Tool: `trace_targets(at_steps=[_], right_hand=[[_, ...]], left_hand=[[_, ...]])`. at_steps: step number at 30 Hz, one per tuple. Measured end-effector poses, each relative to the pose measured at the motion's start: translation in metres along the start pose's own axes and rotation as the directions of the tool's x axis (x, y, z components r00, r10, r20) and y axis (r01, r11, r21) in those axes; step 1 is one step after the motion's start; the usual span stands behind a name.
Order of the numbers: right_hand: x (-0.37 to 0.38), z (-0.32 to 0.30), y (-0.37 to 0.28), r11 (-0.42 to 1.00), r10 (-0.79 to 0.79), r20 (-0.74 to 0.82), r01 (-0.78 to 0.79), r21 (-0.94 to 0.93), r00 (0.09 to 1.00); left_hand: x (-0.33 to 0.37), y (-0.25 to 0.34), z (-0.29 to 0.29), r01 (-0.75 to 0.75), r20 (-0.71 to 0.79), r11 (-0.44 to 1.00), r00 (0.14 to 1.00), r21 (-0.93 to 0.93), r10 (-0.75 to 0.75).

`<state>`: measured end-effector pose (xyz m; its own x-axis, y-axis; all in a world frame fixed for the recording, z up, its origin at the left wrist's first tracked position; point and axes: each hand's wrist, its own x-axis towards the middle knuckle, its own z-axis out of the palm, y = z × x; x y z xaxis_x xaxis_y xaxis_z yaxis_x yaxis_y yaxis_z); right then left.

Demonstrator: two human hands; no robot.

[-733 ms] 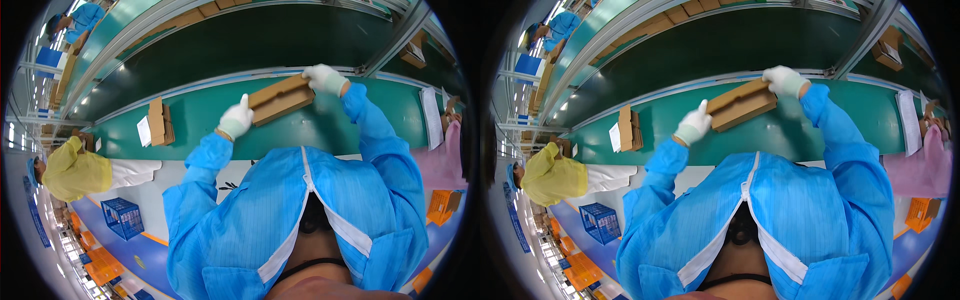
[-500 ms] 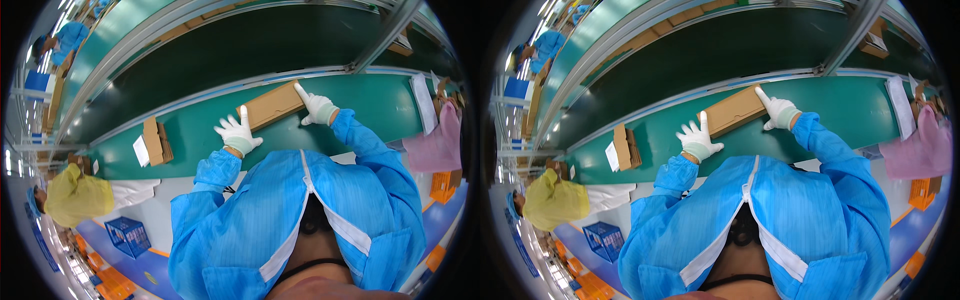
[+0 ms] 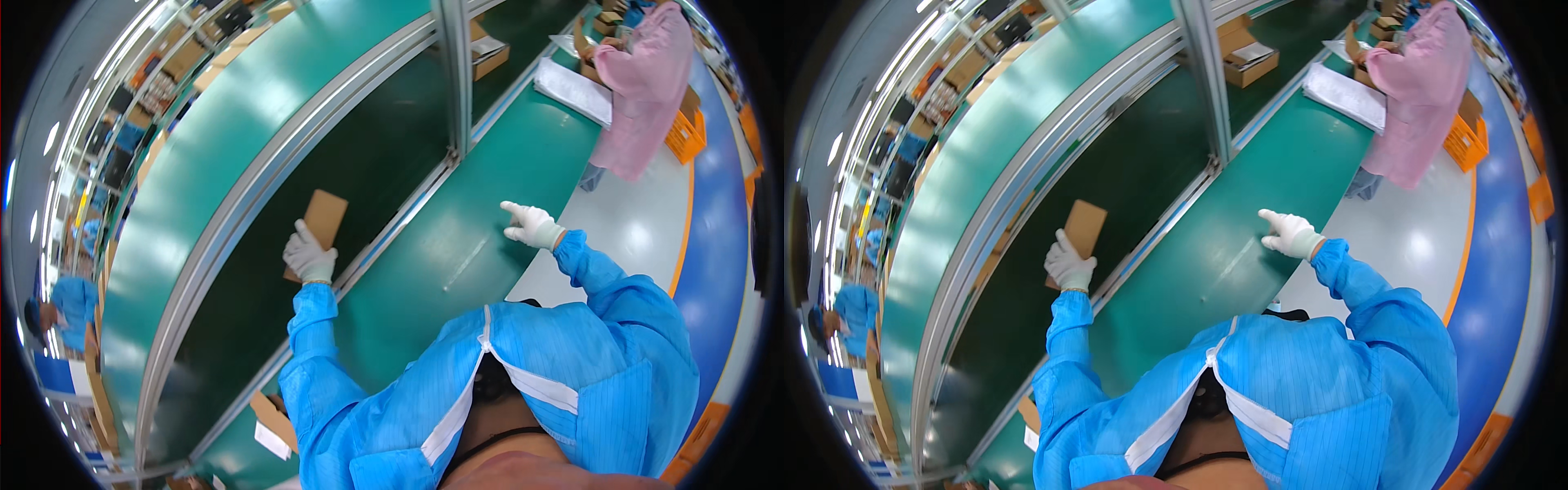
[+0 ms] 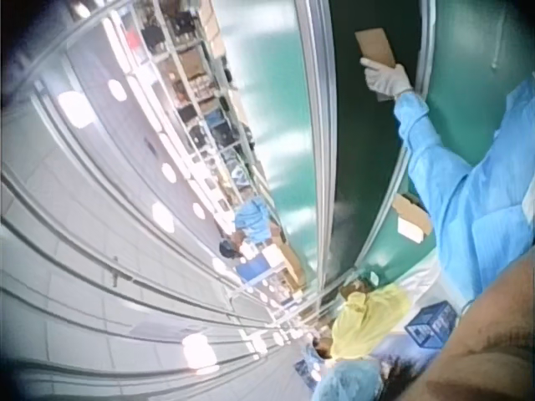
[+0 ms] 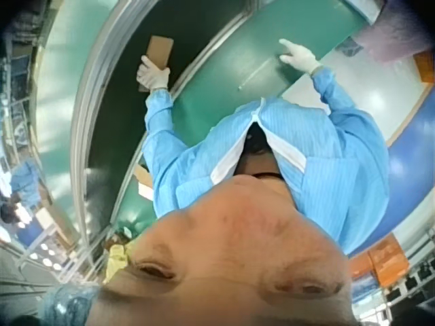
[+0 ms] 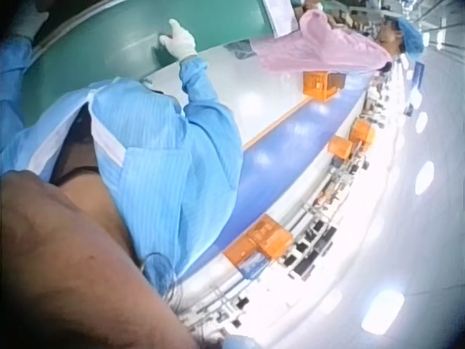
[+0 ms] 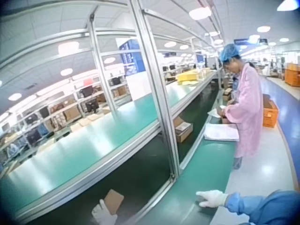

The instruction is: Packaging electronic components into small cardboard boxes on an assembly line.

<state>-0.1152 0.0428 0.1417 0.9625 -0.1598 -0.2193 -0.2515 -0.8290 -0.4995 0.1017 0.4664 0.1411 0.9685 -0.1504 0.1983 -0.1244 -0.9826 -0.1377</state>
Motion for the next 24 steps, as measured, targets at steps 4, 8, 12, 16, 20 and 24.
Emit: trace_targets(at_steps=[4,8,12,16,20,24], right_hand=[[0.025,-0.042,0.022,0.993,0.100,-0.107,-0.093,0.071,0.989],[0.096,-0.073,0.076,0.999,-0.003,-0.254,0.014,0.043,0.967],[0.206,-0.111,0.109,0.994,-0.109,-0.406,0.089,-0.069,0.907],[0.317,-0.134,0.123,0.985,-0.044,-0.451,-0.038,-0.170,0.892],[0.405,-0.153,0.134,0.904,0.120,-0.368,-0.255,-0.345,0.922],[0.457,-0.160,0.153,0.800,-0.097,-0.396,-0.166,-0.577,0.913]], left_hand=[[0.018,-0.014,0.056,-0.008,-0.190,0.991,0.981,0.131,0.033],[0.017,0.002,0.068,0.034,-0.104,0.999,0.994,0.022,-0.032],[-0.015,0.031,0.062,0.156,-0.044,0.975,0.988,0.155,-0.151],[-0.017,0.073,0.046,0.211,-0.061,0.960,0.977,0.182,-0.203],[-0.070,0.179,0.028,-0.020,-0.073,0.984,0.997,-0.177,0.007],[-0.124,0.264,0.011,0.035,0.041,0.913,0.999,-0.405,-0.021]])
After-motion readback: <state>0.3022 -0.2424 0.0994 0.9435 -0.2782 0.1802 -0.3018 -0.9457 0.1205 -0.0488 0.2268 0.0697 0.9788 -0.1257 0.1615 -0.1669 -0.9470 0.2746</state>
